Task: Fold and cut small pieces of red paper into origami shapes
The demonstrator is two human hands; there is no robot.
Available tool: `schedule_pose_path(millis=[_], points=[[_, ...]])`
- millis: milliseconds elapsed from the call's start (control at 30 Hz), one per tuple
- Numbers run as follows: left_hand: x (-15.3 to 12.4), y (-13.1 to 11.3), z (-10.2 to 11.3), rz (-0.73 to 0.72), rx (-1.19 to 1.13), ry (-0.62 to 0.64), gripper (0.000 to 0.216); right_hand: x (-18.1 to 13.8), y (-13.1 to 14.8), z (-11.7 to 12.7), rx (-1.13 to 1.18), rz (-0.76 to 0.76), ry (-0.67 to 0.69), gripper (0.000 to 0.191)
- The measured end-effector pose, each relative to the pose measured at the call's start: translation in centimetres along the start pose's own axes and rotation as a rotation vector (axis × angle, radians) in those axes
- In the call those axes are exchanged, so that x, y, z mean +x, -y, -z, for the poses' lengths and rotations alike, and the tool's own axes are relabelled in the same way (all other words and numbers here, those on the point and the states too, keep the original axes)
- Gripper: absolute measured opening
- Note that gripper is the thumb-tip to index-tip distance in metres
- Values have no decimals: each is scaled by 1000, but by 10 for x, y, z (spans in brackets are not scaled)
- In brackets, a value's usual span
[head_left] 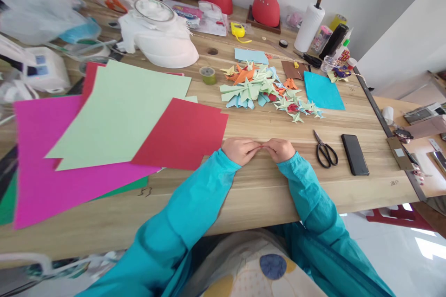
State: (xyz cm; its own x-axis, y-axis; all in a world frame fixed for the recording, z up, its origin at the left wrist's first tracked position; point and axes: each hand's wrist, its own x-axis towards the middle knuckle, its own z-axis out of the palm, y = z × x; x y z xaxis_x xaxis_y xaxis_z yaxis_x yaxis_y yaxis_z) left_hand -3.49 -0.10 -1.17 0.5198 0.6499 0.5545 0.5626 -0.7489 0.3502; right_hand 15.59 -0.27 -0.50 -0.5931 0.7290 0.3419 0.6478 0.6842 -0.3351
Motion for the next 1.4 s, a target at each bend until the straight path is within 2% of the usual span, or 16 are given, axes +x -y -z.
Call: schedule_pose_path(millis=[167, 333, 467, 633, 900, 1167, 1400], points=[[1, 0, 4, 81, -118, -62, 29, -2, -8, 3, -11, -67, -65, 24], [1, 5, 3, 121, -184, -83, 24, -1, -5, 4, -18, -111, -93, 21], [1, 6, 1, 102, -257, -80, 21, 2, 4, 4, 27, -69, -115, 25], [1, 3, -2, 125, -270, -62, 19, 4, 4, 1, 29, 21, -57, 25], [-1, 5, -2, 221, -321, -21, 23, 2, 0, 3, 69, 3, -112, 26], [2, 7, 3, 86, -281, 66, 21, 4, 4, 5, 131, 85, -111, 22], [1, 5, 3, 14, -285, 92, 21, 4, 4, 4, 111, 120, -99, 28]])
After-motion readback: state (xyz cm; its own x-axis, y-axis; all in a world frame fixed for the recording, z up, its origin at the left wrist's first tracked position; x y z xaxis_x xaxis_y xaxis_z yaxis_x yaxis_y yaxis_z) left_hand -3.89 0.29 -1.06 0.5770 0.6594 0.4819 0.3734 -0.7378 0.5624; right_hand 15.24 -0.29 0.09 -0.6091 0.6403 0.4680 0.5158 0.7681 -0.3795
